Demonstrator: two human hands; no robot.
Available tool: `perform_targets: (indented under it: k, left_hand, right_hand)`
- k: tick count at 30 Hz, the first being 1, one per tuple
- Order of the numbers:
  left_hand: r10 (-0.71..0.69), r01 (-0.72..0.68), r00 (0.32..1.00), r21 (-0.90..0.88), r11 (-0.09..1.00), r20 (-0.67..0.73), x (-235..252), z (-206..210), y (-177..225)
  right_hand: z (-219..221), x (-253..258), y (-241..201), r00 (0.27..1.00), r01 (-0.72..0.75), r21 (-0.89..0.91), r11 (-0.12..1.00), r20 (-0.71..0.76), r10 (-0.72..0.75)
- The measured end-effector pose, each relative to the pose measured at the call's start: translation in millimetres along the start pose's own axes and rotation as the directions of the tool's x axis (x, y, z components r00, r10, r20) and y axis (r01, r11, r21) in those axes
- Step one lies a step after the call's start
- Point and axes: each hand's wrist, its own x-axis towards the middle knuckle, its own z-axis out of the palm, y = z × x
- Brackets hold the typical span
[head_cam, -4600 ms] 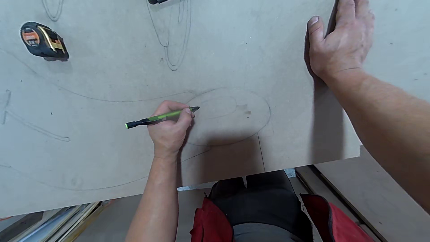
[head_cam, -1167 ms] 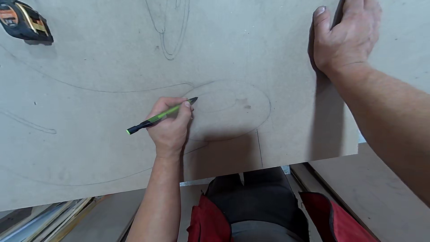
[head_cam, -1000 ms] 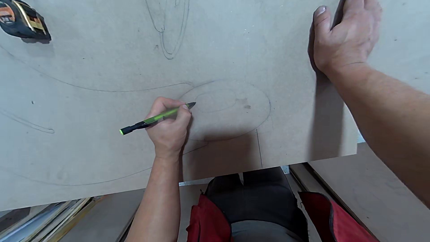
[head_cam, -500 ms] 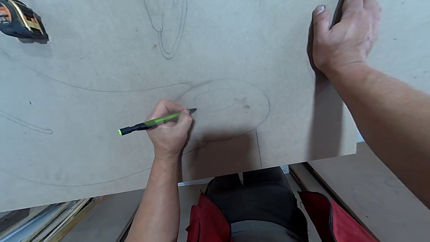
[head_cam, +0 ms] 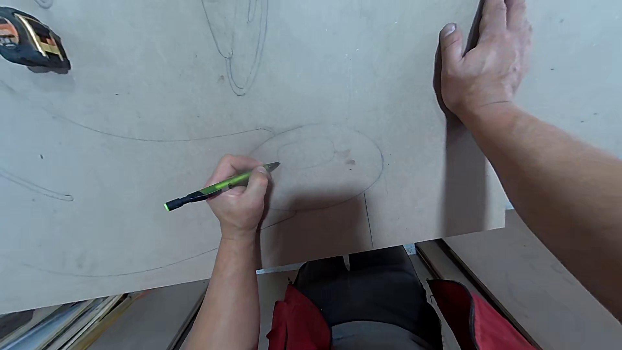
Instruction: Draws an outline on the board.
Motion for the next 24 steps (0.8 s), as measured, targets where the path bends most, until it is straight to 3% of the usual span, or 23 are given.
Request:
perform_targets:
  k: [10,13,15,17,19,20,24]
  left_hand:
    - [0.009,-0.005,0.997,0.051,0.999,-0.079,3,2,-3]
    - [-0.018,0.026,0.992,0.069,0.997,-0.123,4,2,-1]
    - [-0.036,0.054,0.983,0.095,0.994,-0.182,5,3,-1]
    - [-0.063,0.098,0.958,0.113,0.989,-0.28,1,5,0]
    - [-0.078,0.129,0.905,0.096,0.987,-0.418,0,12,0]
    - [-0.08,0.135,0.865,0.077,0.988,-0.495,-3,20,0]
    - [-0.155,0.257,0.672,0.032,0.966,-0.724,-36,86,24]
  right_hand:
    - [2,-6,7,0.999,0.046,0.025,0.999,-0.025,-0.045]
    - [-1,-20,8,0.963,0.252,0.076,0.965,-0.12,-0.242]
    - [2,-34,-7,0.845,0.532,0.196,0.824,-0.188,-0.501]
    - [11,-45,-44,0.7,0.695,0.414,0.588,-0.203,-0.684]
    - [22,-35,-97,0.57,0.712,0.604,0.358,-0.199,-0.797]
    - [26,-24,-125,0.523,0.695,0.655,0.297,-0.177,-0.834]
    - [40,16,-228,0.374,0.563,0.793,0.233,0.007,-0.927]
